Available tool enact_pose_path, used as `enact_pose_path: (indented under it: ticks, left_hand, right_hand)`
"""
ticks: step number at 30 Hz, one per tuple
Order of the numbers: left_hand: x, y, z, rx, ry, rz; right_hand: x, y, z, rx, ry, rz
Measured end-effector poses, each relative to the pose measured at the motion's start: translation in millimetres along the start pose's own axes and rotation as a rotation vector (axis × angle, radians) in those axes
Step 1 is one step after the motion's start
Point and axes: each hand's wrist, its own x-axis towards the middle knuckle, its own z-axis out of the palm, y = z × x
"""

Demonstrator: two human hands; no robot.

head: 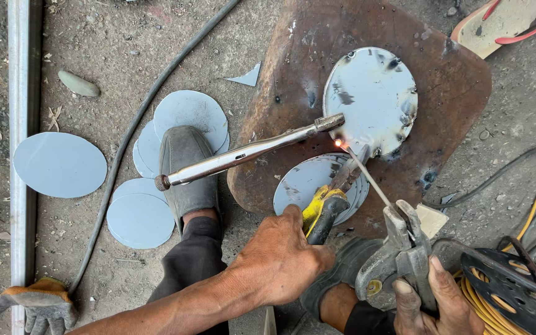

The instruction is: The person welds circular metal discs using a welding torch and pliers. They hold the discs with pliers, apply welds around the edges, and inspect the finished pieces.

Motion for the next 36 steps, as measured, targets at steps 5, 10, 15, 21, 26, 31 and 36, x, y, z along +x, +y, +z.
enact_pose_path:
  ticks: [5, 10, 15, 21, 26, 31, 36]
  left_hand:
    - [-1.6, 0.7, 0.1, -0.055, 0.008, -0.049]
    - [-4.6, 3.0, -0.5, -0.065, 0.046, -0.034]
    - [0.3, -2.1, 2.5, -0.039, 0.058, -0.010]
    - [14.8, -28.7, 18.1, 0.328, 0.141, 0.361]
    - [28.9, -42.0, 31.6, 0.152, 0.347, 0.318]
    - [25.9, -42.0, 27.0, 0.310, 0.209, 0.445]
    - [23.1, -28.3, 24.1, 0.272, 0.208, 0.228]
  right_hand:
    - [4.4, -2.5, -2.0, -0.045, -0.029, -0.013]
    - [-0.7, 0.5, -2.6, 0.051, -0.082, 0.037]
    - [-5.0, 5.1, -0.3, 0.041, -0.080, 0.050]
    - [20.0, 9.0, 4.3, 0.009, -0.047, -0.206]
    - [17.2, 0.1, -0.1, 0.000, -0.111, -0.055]
    - [-2.5, 23.3, 2.1, -0.098, -0.044, -0.105]
    - [-29.5, 69.8, -28.5, 0.276, -0.273, 0.610]
